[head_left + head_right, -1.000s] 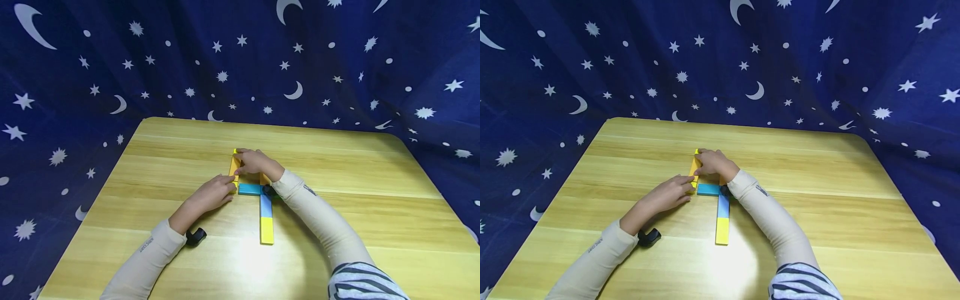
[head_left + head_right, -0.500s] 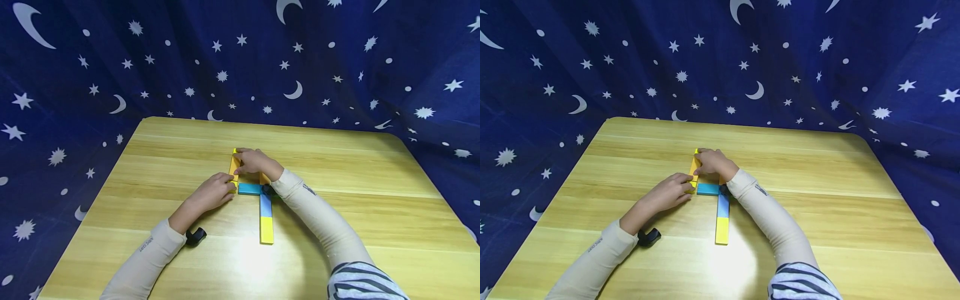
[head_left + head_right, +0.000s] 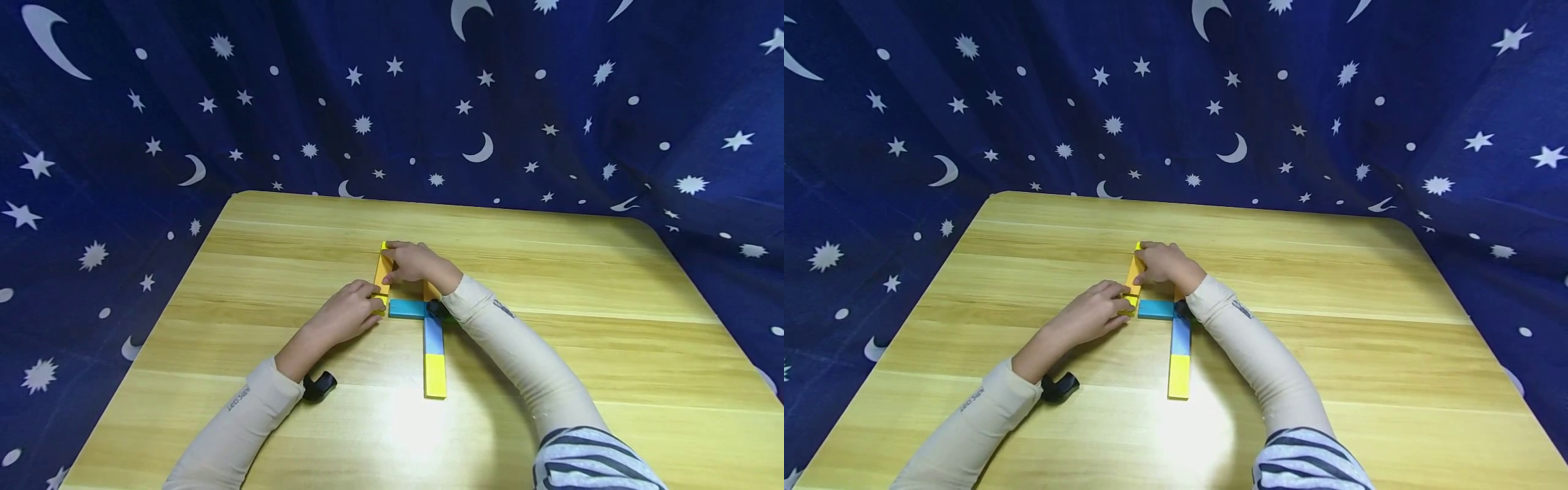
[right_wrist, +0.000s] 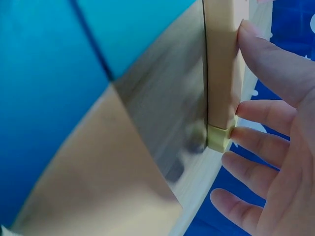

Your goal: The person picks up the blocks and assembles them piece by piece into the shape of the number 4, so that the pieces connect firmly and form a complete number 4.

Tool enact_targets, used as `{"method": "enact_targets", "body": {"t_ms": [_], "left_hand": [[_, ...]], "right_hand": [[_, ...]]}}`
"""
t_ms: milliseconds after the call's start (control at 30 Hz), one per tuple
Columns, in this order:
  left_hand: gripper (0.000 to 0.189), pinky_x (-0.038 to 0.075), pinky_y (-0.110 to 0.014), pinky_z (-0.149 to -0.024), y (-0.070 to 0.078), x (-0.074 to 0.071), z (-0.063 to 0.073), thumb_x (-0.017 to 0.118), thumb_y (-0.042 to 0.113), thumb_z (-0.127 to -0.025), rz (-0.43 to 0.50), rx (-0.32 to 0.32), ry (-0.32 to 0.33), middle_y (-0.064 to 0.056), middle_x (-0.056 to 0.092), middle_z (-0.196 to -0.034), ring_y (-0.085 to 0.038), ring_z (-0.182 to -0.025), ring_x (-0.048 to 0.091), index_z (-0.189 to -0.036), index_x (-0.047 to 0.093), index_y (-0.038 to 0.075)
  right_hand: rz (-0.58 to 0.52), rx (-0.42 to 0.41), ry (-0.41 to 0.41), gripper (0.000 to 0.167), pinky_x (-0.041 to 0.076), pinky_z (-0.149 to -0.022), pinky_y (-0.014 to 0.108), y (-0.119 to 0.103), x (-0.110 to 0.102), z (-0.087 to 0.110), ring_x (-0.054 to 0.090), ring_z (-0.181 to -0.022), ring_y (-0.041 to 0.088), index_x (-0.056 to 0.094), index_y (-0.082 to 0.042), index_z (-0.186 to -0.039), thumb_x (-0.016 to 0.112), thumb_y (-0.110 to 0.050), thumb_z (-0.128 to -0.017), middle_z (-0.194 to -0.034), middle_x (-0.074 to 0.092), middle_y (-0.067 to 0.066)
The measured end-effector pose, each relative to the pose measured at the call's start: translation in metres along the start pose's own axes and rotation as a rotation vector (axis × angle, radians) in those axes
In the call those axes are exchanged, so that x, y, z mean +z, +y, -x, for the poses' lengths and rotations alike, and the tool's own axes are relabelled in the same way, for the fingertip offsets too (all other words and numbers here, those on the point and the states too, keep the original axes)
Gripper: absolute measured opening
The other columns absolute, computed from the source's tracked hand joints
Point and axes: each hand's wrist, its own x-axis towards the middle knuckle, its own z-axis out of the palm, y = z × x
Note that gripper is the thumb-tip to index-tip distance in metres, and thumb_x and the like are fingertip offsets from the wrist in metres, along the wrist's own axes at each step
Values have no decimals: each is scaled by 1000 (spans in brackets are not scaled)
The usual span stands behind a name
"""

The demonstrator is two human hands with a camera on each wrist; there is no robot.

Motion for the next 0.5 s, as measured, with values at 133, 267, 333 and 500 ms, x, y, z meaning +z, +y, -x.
{"method": "enact_targets", "body": {"t_ms": [133, 267, 333, 500], "left_hand": [[14, 41, -34, -99, 0, 0, 0, 64, 27, -85, -13, 0, 4, -8, 60, -116, -24, -110, 53, -94, 69, 18], [14, 41, -34, -98, 0, 0, 0, 64, 27, -85, -19, -1, 6, -7, 60, -115, -23, -109, 53, -94, 69, 18], [14, 41, -34, -98, 0, 0, 0, 64, 27, -85, -17, -2, 5, -7, 60, -115, -23, -109, 53, -94, 69, 18], [15, 42, -35, -97, 0, 0, 0, 64, 27, -85, -6, -3, 1, -7, 60, -115, -23, -109, 53, -95, 69, 18]], "right_hand": [[2, -6, 0, 69, 30, -104, 54, -1, 0, 1, 28, -136, 28, 36, -13, -141, 59, -45, -84, -150, 24, 9], [9, -11, 3, 68, 30, -104, 54, -1, -1, 1, 28, -136, 28, 36, -13, -141, 59, -44, -84, -150, 25, 9], [14, -13, 4, 68, 30, -104, 54, -1, -1, 1, 28, -136, 28, 36, -13, -140, 59, -44, -84, -150, 25, 9], [14, -9, -1, 69, 29, -104, 54, -1, -1, 0, 28, -136, 29, 36, -13, -141, 59, -45, -84, -150, 25, 9]]}}
